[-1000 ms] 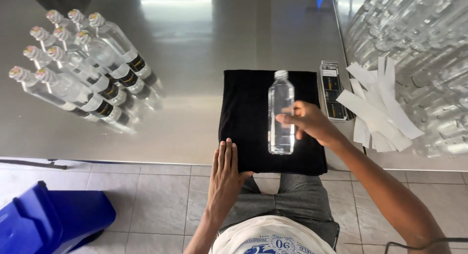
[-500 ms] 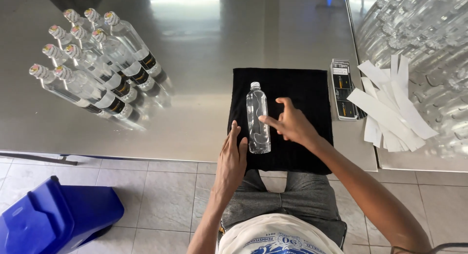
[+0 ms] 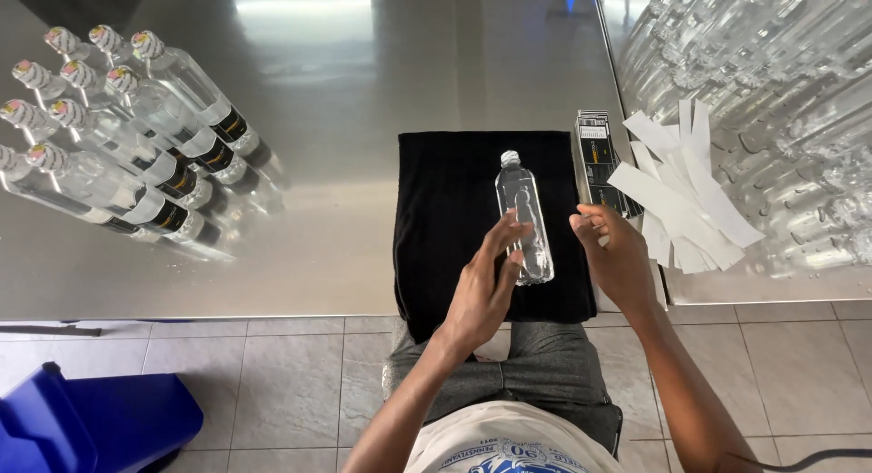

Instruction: Manually applying adhesive labels to clear plastic bottles at a workbench.

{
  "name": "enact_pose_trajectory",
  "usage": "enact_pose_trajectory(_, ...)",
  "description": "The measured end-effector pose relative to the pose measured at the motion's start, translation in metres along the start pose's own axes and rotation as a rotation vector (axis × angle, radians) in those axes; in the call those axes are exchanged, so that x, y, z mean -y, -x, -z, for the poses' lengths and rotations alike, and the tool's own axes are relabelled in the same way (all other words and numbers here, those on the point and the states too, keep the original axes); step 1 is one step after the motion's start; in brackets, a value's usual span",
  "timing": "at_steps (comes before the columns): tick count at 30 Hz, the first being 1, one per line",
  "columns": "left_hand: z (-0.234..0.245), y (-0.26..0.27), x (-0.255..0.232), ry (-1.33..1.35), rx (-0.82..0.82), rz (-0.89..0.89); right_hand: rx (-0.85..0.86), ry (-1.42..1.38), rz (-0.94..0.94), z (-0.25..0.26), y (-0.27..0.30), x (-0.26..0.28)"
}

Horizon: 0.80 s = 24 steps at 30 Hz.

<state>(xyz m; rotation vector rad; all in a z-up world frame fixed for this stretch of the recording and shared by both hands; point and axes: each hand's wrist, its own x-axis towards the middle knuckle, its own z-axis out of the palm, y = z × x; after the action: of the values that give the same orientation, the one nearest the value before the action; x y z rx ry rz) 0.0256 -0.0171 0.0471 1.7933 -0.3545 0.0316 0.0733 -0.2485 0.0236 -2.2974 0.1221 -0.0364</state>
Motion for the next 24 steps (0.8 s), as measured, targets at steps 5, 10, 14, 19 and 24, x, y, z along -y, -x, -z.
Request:
enact_pose_trajectory(5,-0.008,-0.002,0.032,-0.107,-0.050,0.087,-0.034,0.034,0.066,-0.002,0.016,0.016)
enact_pose_trajectory(10,-0.028,-0.008,0.034,0.069,0.070,0.084,0.001,0.063,0.045,-0.001,0.009,0.020)
enact_pose_trajectory(14,-0.024,-0.016,0.024,0.242,0.059,0.046,0.051,0.163,-0.015,0.001,0.008,0.034)
enact_pose_trajectory(19,-0.010,-0.004,0.049,0.208,-0.047,0.111,0.099,0.276,0.007,-0.002,0.000,0.051)
enact_pose_trajectory(24,-0.003,0.017,0.095,-0.621,-0.129,-0.111,0.090,0.343,0.004,-0.016,-0.020,0.014)
